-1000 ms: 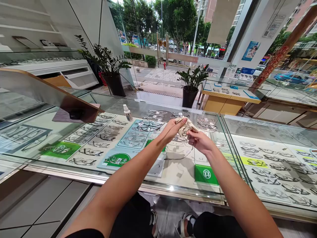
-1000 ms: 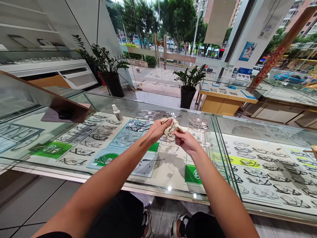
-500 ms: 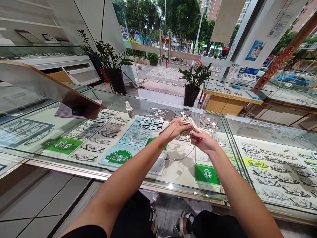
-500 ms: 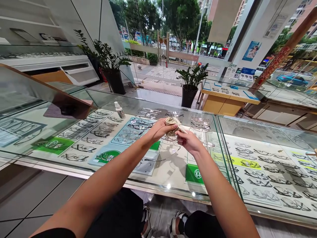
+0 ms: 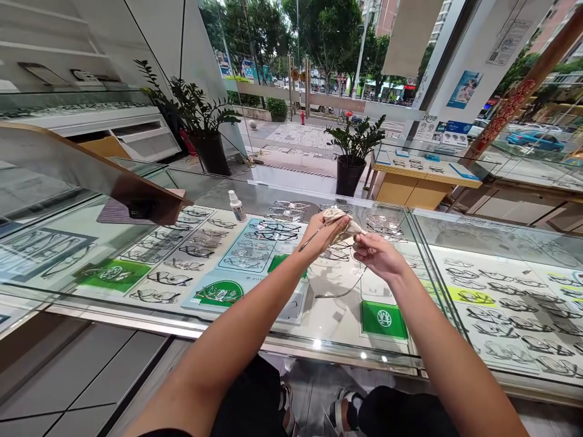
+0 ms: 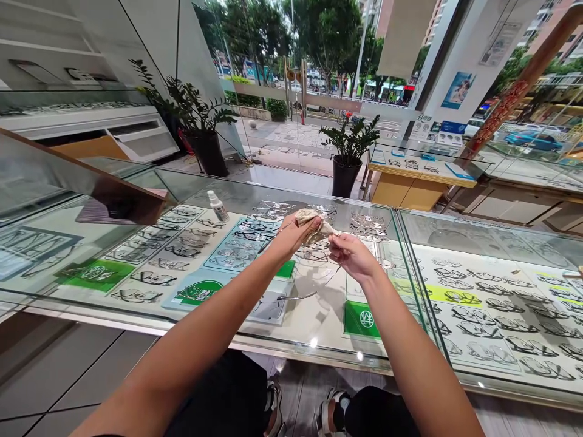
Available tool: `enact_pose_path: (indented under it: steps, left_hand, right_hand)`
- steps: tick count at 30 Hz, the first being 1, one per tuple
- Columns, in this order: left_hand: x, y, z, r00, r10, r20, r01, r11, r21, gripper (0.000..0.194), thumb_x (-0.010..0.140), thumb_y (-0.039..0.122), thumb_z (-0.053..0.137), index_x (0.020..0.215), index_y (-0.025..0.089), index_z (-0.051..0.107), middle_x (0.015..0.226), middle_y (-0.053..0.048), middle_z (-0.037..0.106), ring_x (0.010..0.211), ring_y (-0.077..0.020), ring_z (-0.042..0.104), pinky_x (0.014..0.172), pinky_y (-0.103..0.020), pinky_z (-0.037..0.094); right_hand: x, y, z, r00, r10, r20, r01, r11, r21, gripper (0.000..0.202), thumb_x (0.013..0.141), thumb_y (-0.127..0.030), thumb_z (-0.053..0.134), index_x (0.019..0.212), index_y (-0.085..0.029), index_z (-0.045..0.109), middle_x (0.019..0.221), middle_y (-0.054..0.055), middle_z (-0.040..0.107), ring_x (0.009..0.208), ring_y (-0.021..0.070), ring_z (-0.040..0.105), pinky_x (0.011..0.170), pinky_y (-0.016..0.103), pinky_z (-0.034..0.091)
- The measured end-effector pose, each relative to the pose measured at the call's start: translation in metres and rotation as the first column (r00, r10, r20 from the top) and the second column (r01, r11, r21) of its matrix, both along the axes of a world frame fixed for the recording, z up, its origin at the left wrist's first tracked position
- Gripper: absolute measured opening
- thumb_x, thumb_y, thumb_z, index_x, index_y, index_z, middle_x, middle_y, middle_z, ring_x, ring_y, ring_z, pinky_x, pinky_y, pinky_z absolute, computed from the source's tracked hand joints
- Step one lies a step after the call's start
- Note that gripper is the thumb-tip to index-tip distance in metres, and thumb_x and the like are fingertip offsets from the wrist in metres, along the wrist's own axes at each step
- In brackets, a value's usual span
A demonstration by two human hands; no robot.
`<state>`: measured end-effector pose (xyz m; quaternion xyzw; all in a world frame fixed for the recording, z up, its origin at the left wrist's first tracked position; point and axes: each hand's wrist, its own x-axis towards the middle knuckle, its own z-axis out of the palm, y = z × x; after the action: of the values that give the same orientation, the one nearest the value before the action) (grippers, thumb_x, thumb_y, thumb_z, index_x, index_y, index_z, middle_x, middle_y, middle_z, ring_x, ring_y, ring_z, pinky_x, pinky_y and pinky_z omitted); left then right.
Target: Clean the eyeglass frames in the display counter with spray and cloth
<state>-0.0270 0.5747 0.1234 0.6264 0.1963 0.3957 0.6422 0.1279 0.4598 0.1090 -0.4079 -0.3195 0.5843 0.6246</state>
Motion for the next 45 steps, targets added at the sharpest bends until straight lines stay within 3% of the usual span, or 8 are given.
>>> enact_pose_path:
  steps: [11,18,22,25,29,34,38,45]
  left_hand:
    - [0.003,0.015,-0.003,0.988,0.134,0.083,-0.117,0.977,-0.18,0.061,0.065,0.064,0.09,0.096,0.014,0.072,0.089,-0.005,0.072,0.08,-0.0165,0.064,0.076,-0.029,0.053]
    - [0.001,0.016,0.002,0.988,0.156,-0.017,-0.153,0.935,-0.319,0.046,0.065,0.046,0.089,0.092,0.017,0.064,0.076,0.0,0.062,0.062,-0.0128,0.058,0.056,-0.026,0.052]
    - [0.0,0.014,0.004,0.981,0.183,-0.07,-0.196,0.935,-0.297,0.039,0.065,0.043,0.083,0.087,0.019,0.061,0.072,0.002,0.059,0.059,-0.013,0.054,0.049,-0.025,0.047]
    - [0.0,0.009,0.003,0.978,0.169,-0.123,-0.187,0.971,-0.152,0.036,0.07,0.045,0.08,0.084,0.018,0.061,0.073,0.0,0.061,0.062,-0.0131,0.053,0.053,-0.024,0.043]
    - [-0.001,-0.006,0.002,0.966,0.075,-0.249,-0.025,0.98,0.198,0.029,0.081,0.043,0.076,0.092,0.019,0.066,0.077,0.001,0.062,0.067,-0.014,0.055,0.062,-0.025,0.044]
    - [0.0,-0.019,-0.004,0.958,0.07,-0.277,0.107,0.811,0.576,0.051,0.094,0.035,0.068,0.144,0.029,0.063,0.12,-0.007,0.074,0.102,-0.0239,0.07,0.088,-0.033,0.052]
    - [0.003,-0.02,-0.013,0.941,0.153,-0.302,0.136,0.647,0.751,0.037,0.101,0.027,0.057,0.136,0.028,0.07,0.118,-0.008,0.074,0.105,-0.0248,0.07,0.088,-0.033,0.05]
    - [0.0,-0.019,-0.009,0.913,0.349,-0.213,-0.006,0.532,0.847,0.022,0.104,0.038,0.059,0.111,0.025,0.075,0.107,-0.007,0.071,0.086,-0.0193,0.065,0.071,-0.027,0.041]
  right_hand:
    - [0.024,-0.008,0.016,0.975,-0.221,-0.029,0.223,0.971,0.085,0.031,0.064,-0.037,0.098,0.081,-0.023,0.076,0.073,-0.003,0.058,0.065,0.0114,0.044,0.057,0.025,0.041]
    - [0.035,-0.009,0.024,0.899,-0.406,-0.165,0.427,0.895,0.126,0.03,0.064,-0.034,0.097,0.086,-0.023,0.08,0.075,-0.004,0.063,0.065,0.0094,0.048,0.058,0.024,0.042]
    - [0.041,-0.008,0.023,0.826,-0.545,-0.141,0.562,0.813,0.151,0.027,0.065,-0.033,0.094,0.088,-0.024,0.081,0.09,-0.001,0.073,0.073,0.0115,0.056,0.061,0.027,0.043]
    - [0.04,-0.008,0.024,0.792,-0.607,-0.07,0.608,0.771,0.19,0.028,0.065,-0.036,0.094,0.086,-0.025,0.081,0.1,0.001,0.077,0.08,0.0138,0.06,0.064,0.028,0.043]
    - [0.033,-0.009,0.024,0.775,-0.632,-0.003,0.612,0.749,0.254,0.029,0.065,-0.039,0.095,0.086,-0.026,0.081,0.104,0.003,0.079,0.089,0.0175,0.064,0.068,0.03,0.043]
    - [0.02,-0.01,0.024,0.8,-0.6,-0.01,0.582,0.773,0.252,0.03,0.067,-0.042,0.094,0.089,-0.027,0.079,0.108,0.002,0.078,0.089,0.016,0.063,0.069,0.03,0.044]
    - [0.012,-0.009,0.022,0.848,-0.53,-0.008,0.52,0.828,0.211,0.032,0.072,-0.045,0.092,0.095,-0.029,0.076,0.097,0.001,0.075,0.078,0.0153,0.059,0.064,0.031,0.043]
    - [0.009,-0.009,0.024,0.896,-0.438,-0.074,0.444,0.886,0.13,0.029,0.074,-0.044,0.087,0.095,-0.029,0.075,0.076,-0.002,0.061,0.069,0.0149,0.053,0.059,0.03,0.038]
